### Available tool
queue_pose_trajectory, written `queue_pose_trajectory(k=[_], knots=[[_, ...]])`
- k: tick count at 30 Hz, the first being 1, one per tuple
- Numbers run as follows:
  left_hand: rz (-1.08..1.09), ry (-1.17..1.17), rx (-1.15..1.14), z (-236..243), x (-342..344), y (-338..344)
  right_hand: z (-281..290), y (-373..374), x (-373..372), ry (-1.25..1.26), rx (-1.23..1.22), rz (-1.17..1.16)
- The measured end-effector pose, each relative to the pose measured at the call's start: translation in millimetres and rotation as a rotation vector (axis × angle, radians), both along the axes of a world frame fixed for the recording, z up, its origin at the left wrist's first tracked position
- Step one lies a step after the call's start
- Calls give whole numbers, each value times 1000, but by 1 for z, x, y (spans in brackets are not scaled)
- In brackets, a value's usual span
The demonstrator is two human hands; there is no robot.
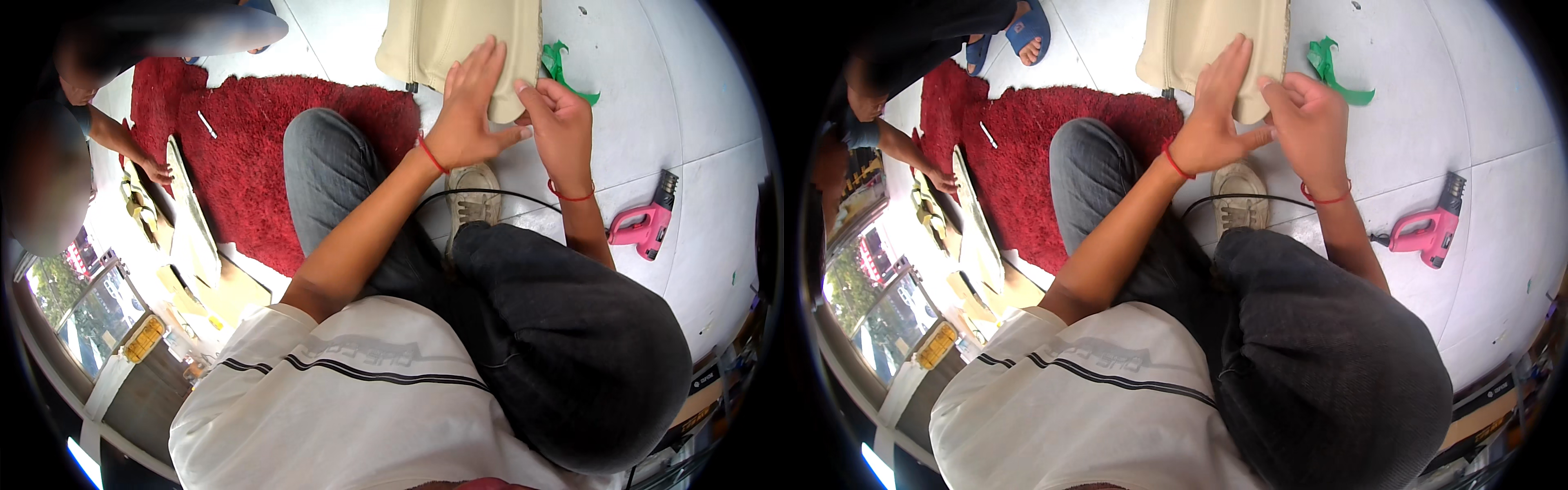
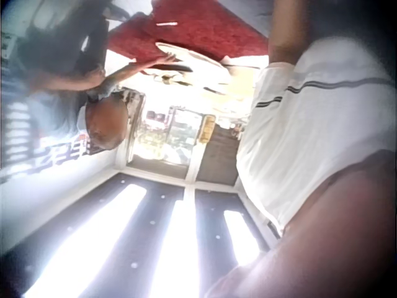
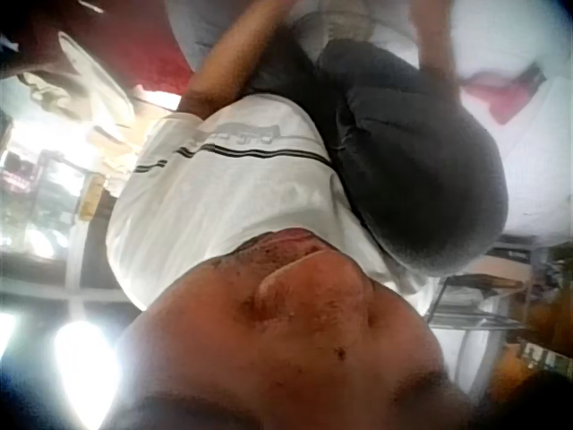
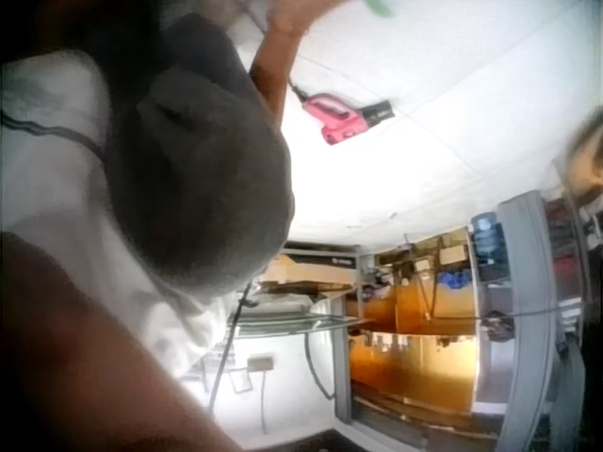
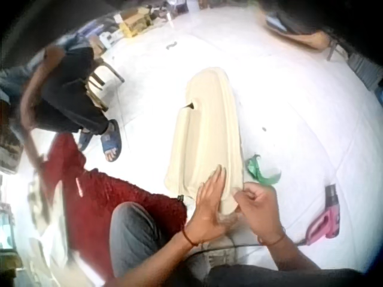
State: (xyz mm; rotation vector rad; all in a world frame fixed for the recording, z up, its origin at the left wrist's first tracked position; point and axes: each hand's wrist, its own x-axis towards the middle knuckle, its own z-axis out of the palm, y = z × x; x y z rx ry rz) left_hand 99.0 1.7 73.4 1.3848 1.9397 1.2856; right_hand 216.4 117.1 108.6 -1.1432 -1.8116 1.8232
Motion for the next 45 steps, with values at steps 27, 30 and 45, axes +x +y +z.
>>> queue_pose_trajectory(k=[27,30,45], knots=[[291,131,220,5,4,46,8,27,8,48,65,-5],[352,65,212,12,12,52,8,29,9,53,74,-4],[122,211,211,-21,6,40,-7,56,23,-19,-143,73]])
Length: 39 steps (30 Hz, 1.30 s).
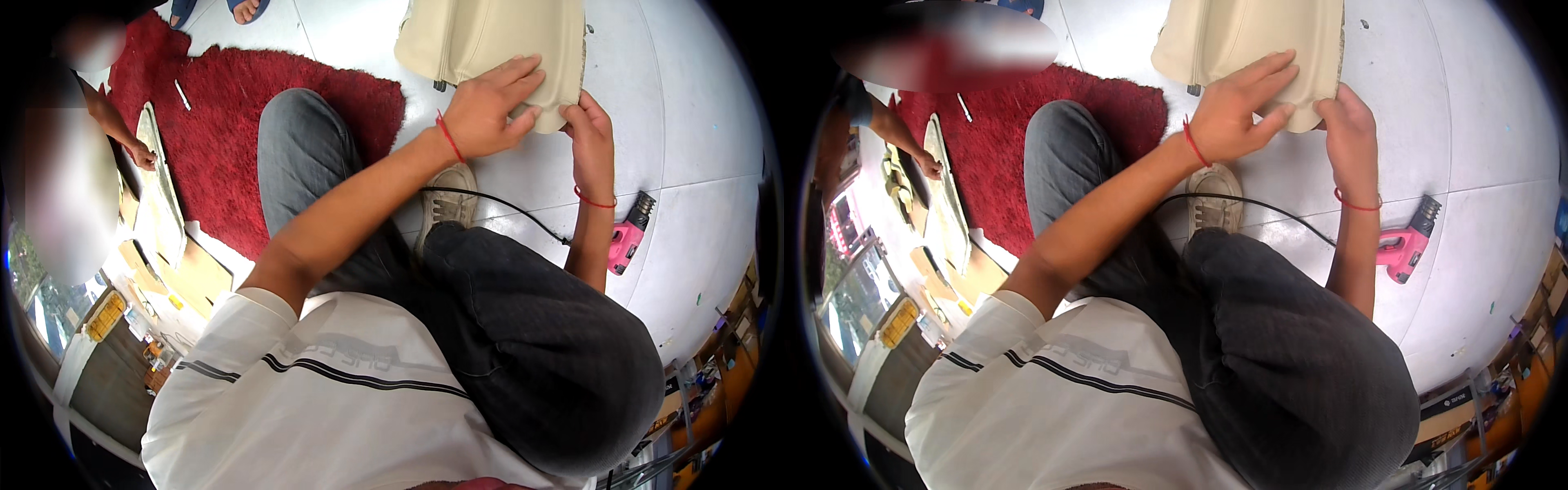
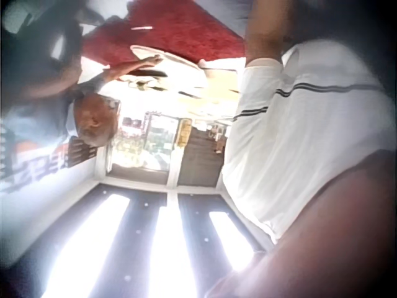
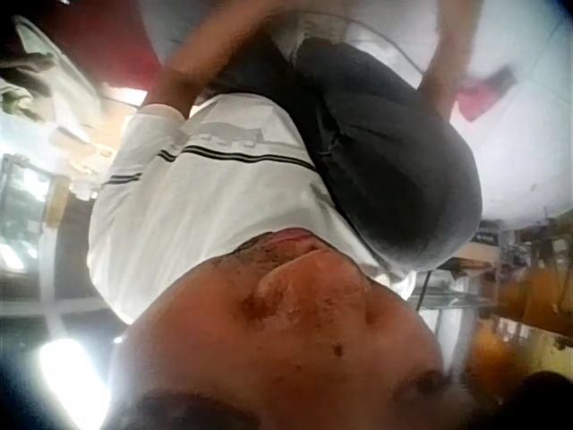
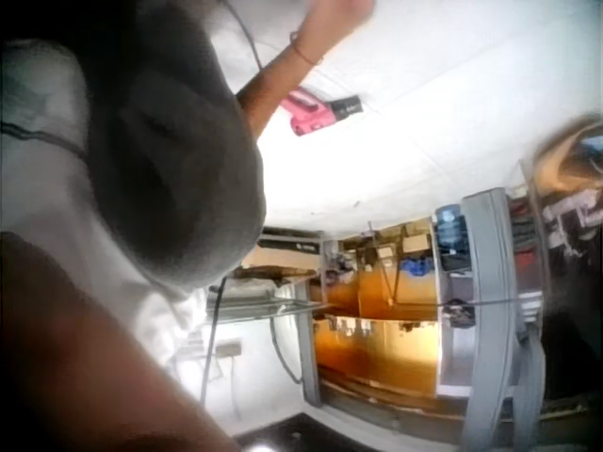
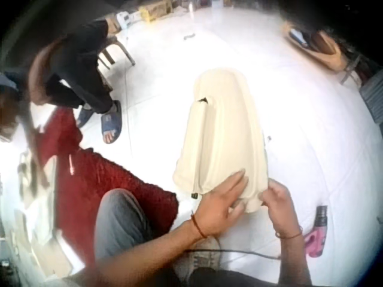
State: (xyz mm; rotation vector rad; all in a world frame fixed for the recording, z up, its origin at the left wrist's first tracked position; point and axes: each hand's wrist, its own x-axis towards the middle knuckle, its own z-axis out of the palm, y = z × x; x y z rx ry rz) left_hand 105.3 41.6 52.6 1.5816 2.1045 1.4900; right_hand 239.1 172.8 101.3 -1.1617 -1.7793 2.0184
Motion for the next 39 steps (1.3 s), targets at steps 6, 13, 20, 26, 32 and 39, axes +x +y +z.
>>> queue_pose_trajectory(k=[6,13,20,26,32,39], knots=[[-44,24,-52,-23,7,-2,-23,0,9,-34,46,52],[99,0,-54,-36,30,3,-46,-6,17,-129,266,29],[95,20,2,-47,25,1,-58,-8,13,-220,355,31],[36,151,-197,-60,31,-1,-86,-15,24,-102,-82,-7],[-335,6,-231,-80,1,-16,-94,-27,30,-5,-223,-24],[-326,79,-346,-77,6,-26,-110,-36,31,-15,-168,-78]])
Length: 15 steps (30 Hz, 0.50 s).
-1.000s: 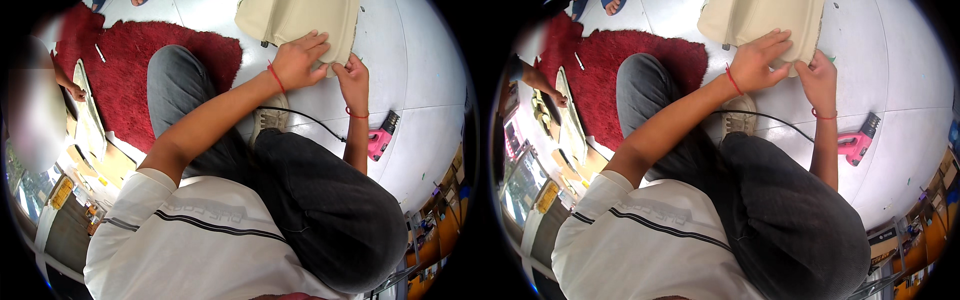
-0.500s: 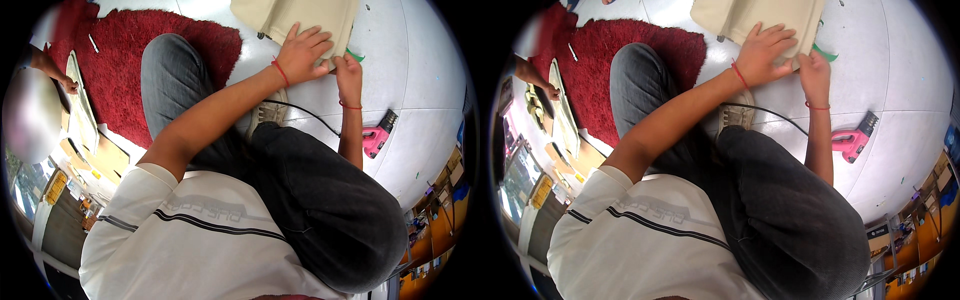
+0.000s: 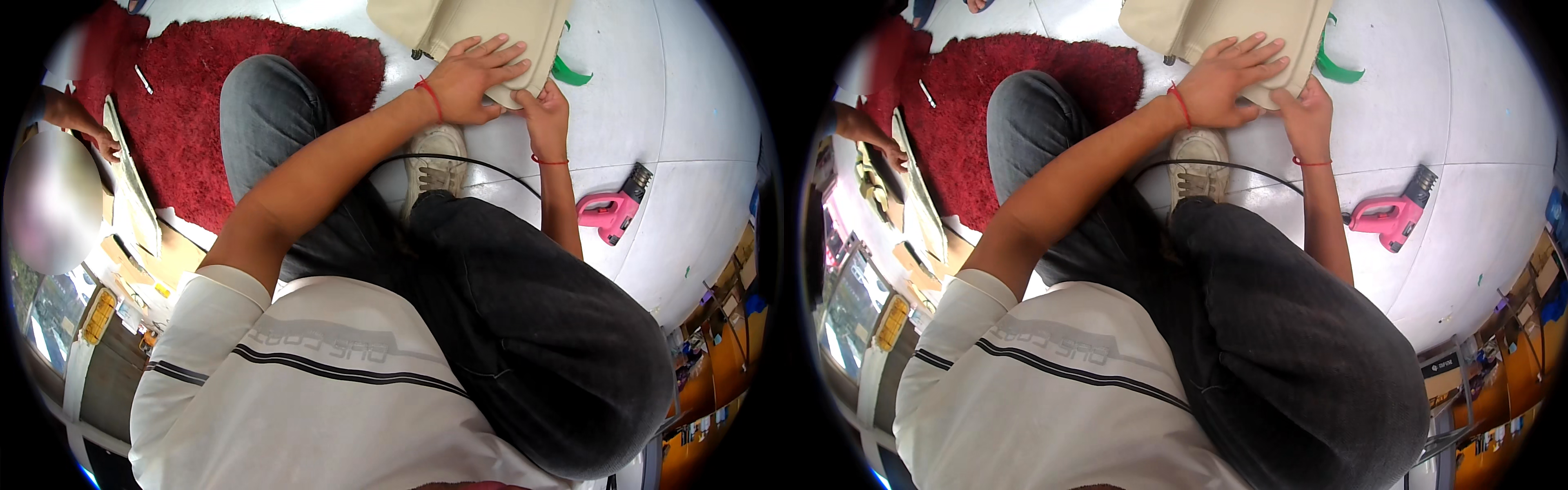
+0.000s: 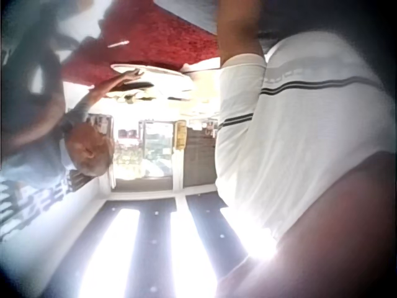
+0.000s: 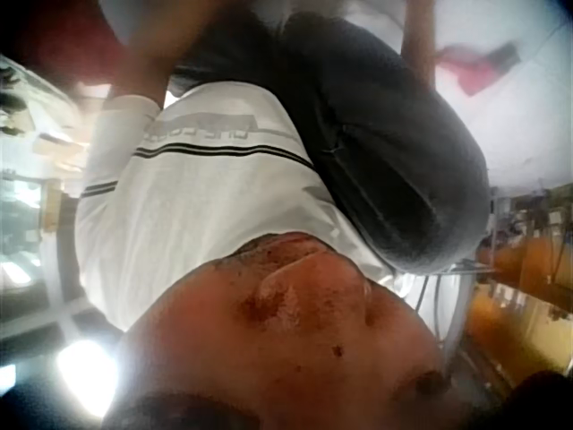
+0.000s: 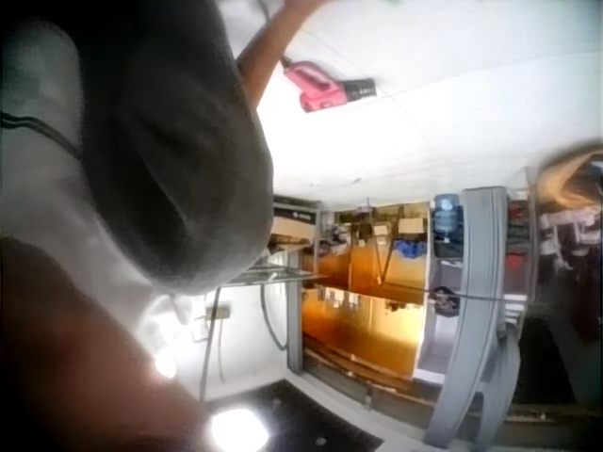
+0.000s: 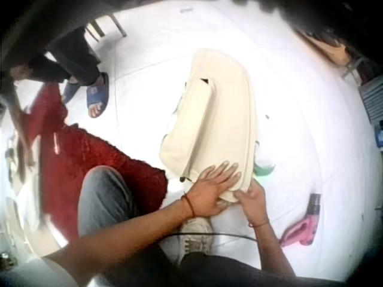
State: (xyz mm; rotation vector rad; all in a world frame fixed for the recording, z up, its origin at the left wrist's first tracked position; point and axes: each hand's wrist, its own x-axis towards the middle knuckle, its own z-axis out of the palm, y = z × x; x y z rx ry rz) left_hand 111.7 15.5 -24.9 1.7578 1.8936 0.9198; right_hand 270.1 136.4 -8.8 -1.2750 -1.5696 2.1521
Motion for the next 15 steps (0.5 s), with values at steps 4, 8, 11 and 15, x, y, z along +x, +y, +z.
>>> queue_pose_trajectory(k=[4,8,11,15], knots=[[1,-68,50,-1,2,0,-9,8,9,26,58,-7],[-11,-57,74,-11,0,0,-20,13,16,-10,76,8],[-10,-66,60,-13,0,-1,-11,4,13,74,-21,-31],[-12,-103,46,-3,3,-3,-5,-14,2,65,125,-56]])
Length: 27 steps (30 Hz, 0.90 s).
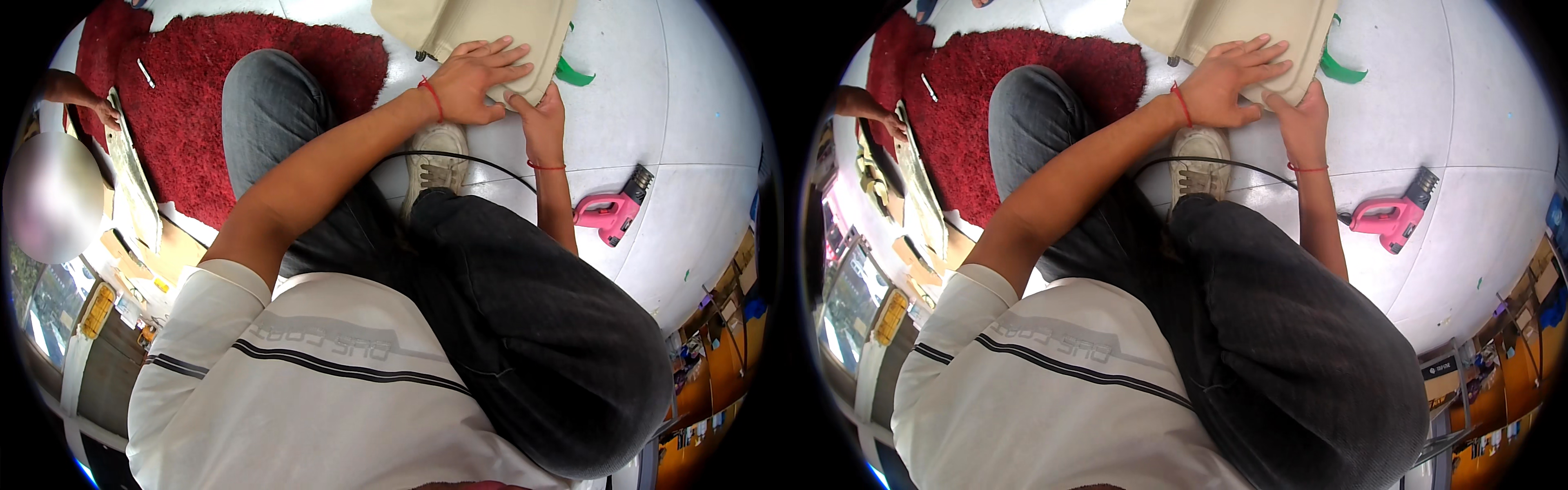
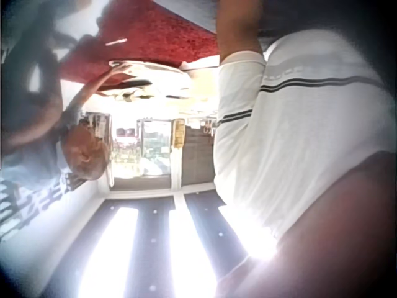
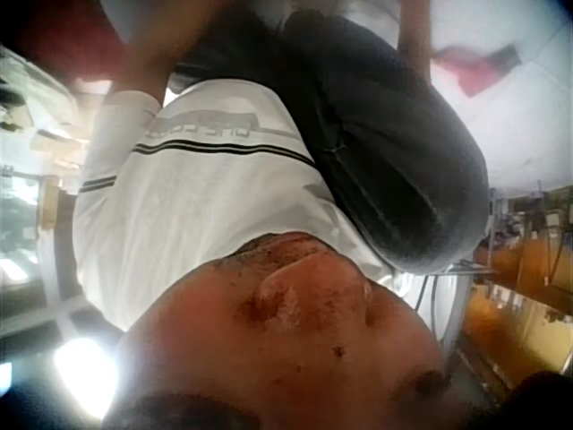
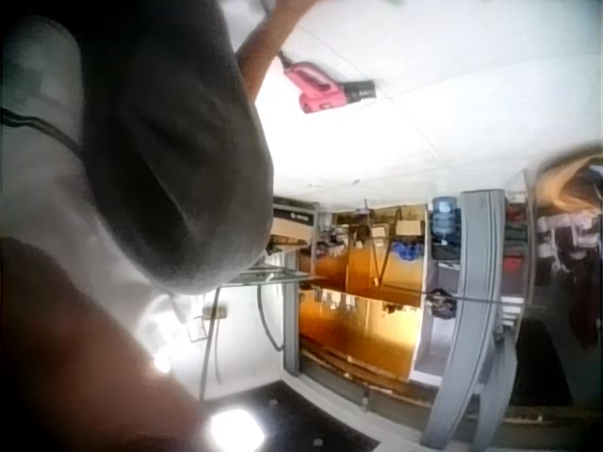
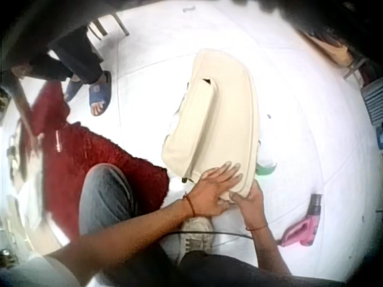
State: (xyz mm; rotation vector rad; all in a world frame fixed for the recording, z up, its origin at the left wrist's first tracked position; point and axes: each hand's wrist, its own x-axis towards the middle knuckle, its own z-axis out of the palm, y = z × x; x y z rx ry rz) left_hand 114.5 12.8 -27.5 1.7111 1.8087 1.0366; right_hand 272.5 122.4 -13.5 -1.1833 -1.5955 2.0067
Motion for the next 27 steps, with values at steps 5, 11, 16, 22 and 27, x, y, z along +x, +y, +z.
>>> queue_pose_trajectory(k=[5,11,16,22,27], knots=[[8,-8,-2,2,0,0,-2,3,1,-3,-26,2],[30,-46,11,3,2,0,4,8,3,12,-48,25],[49,-59,8,4,2,-2,5,18,8,-54,-75,103],[79,-110,33,4,7,-2,3,20,13,-52,-53,98],[154,-50,51,-1,14,0,0,22,13,-127,8,107]])
